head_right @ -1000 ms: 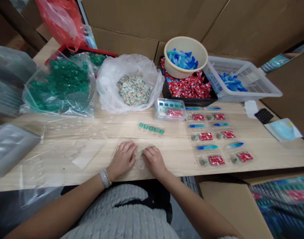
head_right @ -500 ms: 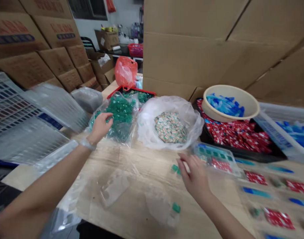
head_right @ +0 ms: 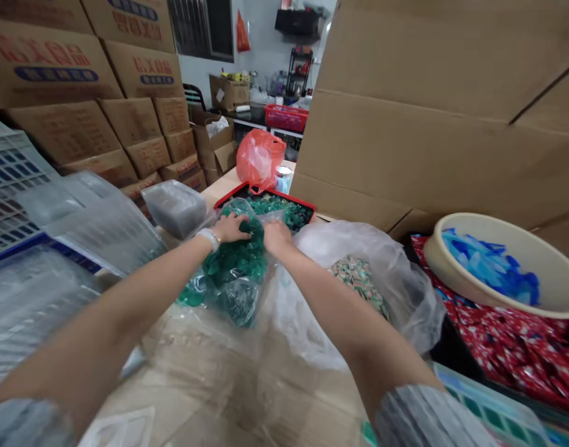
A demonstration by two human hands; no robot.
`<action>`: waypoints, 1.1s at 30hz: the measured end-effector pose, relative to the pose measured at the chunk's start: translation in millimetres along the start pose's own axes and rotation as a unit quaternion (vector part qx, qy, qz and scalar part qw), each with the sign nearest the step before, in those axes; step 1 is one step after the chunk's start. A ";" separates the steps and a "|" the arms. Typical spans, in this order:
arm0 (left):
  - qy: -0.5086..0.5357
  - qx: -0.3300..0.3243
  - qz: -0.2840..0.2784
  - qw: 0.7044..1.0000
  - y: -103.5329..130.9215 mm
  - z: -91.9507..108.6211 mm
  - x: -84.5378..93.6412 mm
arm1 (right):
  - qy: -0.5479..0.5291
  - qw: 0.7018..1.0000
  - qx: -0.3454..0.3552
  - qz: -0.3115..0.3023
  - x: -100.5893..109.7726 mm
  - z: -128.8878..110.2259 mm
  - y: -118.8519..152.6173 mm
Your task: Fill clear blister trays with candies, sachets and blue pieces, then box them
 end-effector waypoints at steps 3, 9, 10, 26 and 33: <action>-0.046 -0.123 -0.015 0.991 26.5 6.4 -3.9 | 0.068 0.997 0.014 -0.014 -8.3 -6.4 -0.8; 0.034 -0.200 -0.033 0.979 64.9 12.0 2.8 | 0.038 0.996 0.069 -0.042 -13.4 -1.8 15.2; 0.060 -0.178 -0.014 0.982 65.3 10.7 6.9 | 0.034 0.996 0.076 -0.039 -13.4 0.2 17.4; 0.776 0.094 -0.028 0.623 126.1 42.8 -17.1 | -0.813 0.558 -0.072 -0.150 -12.9 8.5 91.7; 0.810 0.077 -0.140 0.564 196.8 128.5 -85.4 | -0.755 0.646 -0.033 -0.103 -2.2 20.2 189.6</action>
Point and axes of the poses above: each hand's wrist, its own y-axis away from the middle knuckle, its own x-axis out of the back of the hand, z = x × y, the point moved 6 cm from there along -y, towards the middle knuckle, and after that the axes turned 7 degrees about -z, right-handed, at the moved point
